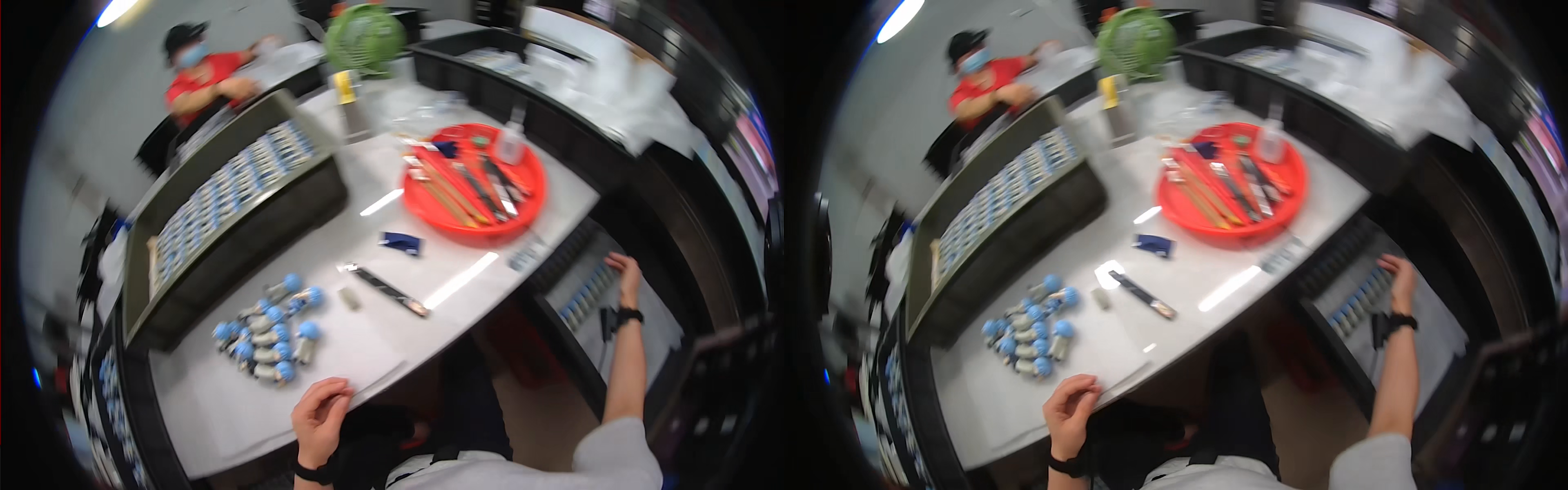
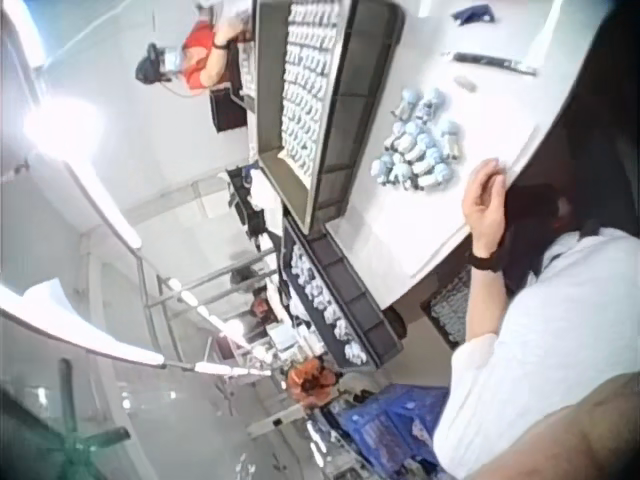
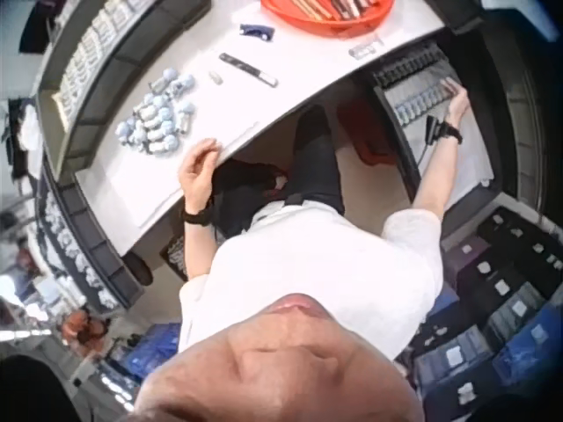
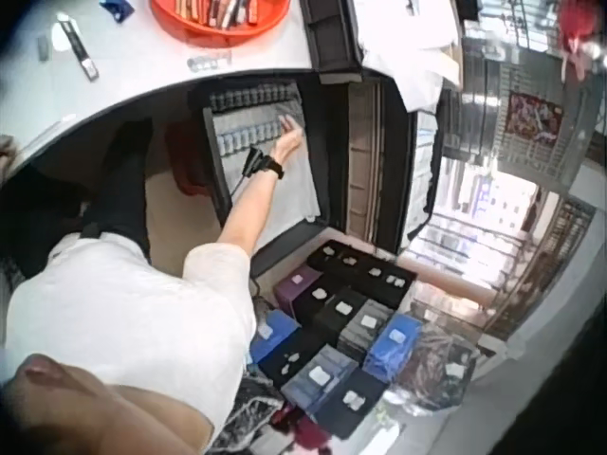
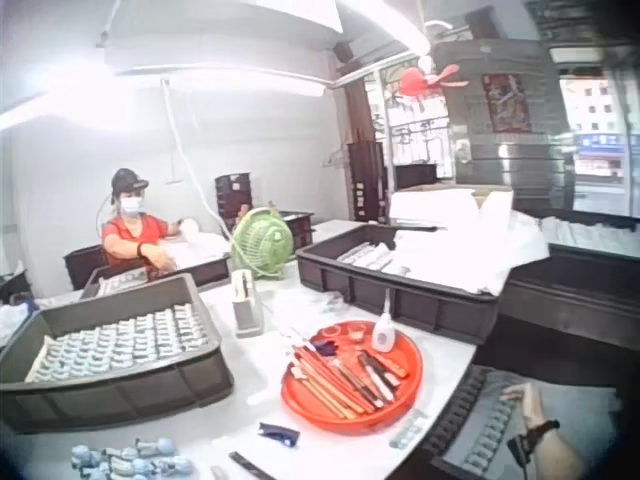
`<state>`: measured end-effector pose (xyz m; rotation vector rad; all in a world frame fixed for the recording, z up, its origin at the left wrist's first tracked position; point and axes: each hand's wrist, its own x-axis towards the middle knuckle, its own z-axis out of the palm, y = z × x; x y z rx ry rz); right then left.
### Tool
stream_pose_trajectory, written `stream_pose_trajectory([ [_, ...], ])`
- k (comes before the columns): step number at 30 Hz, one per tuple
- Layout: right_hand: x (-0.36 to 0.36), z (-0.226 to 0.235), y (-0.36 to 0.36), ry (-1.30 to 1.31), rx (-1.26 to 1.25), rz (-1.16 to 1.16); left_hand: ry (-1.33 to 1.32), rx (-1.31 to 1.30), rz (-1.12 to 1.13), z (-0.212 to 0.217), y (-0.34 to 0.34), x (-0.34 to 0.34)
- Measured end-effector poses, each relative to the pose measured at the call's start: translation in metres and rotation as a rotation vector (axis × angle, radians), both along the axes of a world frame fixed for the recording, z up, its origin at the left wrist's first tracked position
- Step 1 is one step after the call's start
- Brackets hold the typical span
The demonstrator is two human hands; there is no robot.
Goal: The person assembles small blue and white toy figures at a workbench. They pick up individual figures, attach small parts, and place the completed figures into a tray. The process is repeated for multiple figures.
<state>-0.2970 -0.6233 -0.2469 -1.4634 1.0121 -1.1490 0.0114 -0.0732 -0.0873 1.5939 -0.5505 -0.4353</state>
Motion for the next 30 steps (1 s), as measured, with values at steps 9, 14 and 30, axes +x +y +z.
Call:
stream_pose_trajectory([
  [9,-0.143,0.015,0.091,0.787,-0.015,-0.606,-0.075,0.040,-0.047,-0.008,0.006,-0.007],
  [14,-0.236,-0.019,0.123,1.041,0.461,-0.658,-0.124,0.113,-0.049,-0.003,0.009,-0.008],
  [30,-0.264,-0.059,0.118,1.202,0.852,-0.486,-0.084,0.214,0.056,-0.005,0.005,-0.008],
])
